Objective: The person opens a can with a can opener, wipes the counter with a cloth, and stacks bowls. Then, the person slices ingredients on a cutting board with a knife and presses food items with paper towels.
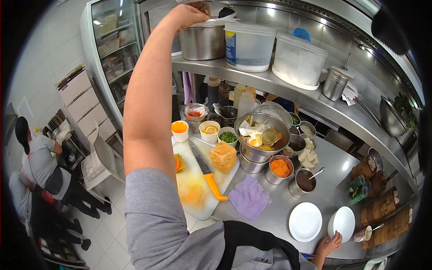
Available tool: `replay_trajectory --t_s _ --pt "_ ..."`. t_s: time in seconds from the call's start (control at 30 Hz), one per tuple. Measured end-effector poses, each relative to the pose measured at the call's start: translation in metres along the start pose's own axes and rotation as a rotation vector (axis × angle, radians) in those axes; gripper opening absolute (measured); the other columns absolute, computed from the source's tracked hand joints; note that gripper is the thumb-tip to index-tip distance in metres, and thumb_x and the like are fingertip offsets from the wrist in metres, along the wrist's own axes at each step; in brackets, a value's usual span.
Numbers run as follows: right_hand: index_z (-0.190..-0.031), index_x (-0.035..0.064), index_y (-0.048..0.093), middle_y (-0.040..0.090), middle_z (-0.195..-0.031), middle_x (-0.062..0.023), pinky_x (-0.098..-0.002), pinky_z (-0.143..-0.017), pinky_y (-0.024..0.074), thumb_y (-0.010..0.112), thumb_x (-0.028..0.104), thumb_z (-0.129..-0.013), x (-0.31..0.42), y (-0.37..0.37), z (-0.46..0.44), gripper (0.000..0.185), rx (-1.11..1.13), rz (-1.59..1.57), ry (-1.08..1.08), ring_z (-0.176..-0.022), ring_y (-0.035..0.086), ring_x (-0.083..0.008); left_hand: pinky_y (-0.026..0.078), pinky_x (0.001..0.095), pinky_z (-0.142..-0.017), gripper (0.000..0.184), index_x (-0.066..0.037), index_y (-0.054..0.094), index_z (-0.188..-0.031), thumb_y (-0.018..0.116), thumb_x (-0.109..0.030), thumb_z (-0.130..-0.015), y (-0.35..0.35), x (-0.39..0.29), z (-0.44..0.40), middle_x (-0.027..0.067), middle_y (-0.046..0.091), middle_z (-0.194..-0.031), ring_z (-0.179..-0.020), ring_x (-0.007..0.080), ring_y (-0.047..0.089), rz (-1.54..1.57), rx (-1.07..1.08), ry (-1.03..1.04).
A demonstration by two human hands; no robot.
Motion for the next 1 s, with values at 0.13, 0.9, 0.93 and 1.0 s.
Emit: replay_trajectory --t_s 0.13,0.9,0.93,1.0 --pt "-0.129 0.008 0.046 0.049 -0.129 -0.0144 -0.0508 -0.107 0.0265 0.058 0.003 -0.073 -0.002 0.002 0.001 0.057 -0.003 -0.001 -0.003 -0.128 0.04 -0.033 0.051 0.0361 -0.066 0.03 -0.011 0.075 -0.099 0.073 -0.032 -0.077 0.007 0.016 -0.019 0.0104 0.071 -0.085 -0.071 0.0223 0.064 0.024 -0.035 0.042" --pt "-0.127 0.0092 0.048 0.049 -0.129 -0.0137 -0.0488 -0.105 0.0291 0.055 0.004 -0.075 -0.001 0.001 0.0 0.053 0.006 0.02 0.027 -0.127 0.041 -0.0328 0.042 0.0349 -0.047 0.034 -0.004 0.073 -0.09 0.068 -0.037 -0.083 0.007 0.037 -0.043 0.009 0.064 -0.064 -0.051 0.0181 0.055 0.138 -0.176 0.023" --pt "-0.127 0.0091 0.048 0.049 -0.129 -0.0138 -0.0488 -0.105 0.0294 0.054 0.004 -0.075 -0.002 0.002 0.001 0.052 0.008 0.017 0.032 -0.127 0.041 -0.0329 0.043 0.0338 -0.049 0.033 -0.004 0.073 -0.092 0.068 -0.036 -0.084 0.009 0.038 -0.04 0.0087 0.065 -0.066 -0.054 0.0171 0.056 0.174 -0.16 0.016" --pt "-0.127 0.009 0.048 0.048 -0.13 -0.0138 -0.0488 -0.105 0.0295 0.054 0.004 -0.075 -0.002 0.001 0.001 0.052 0.008 0.018 0.032 -0.127 0.04 -0.033 0.044 0.0327 -0.051 0.032 -0.005 0.073 -0.093 0.068 -0.036 -0.085 0.005 0.034 -0.028 0.0083 0.066 -0.069 -0.056 0.0161 0.056 0.209 -0.145 0.01"
Point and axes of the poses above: each hand's wrist, its own z-axis away from the middle knuckle, its own y-axis out of the palm, x = y × z, the point moved 6 cm from there along -z, towards the middle knuckle
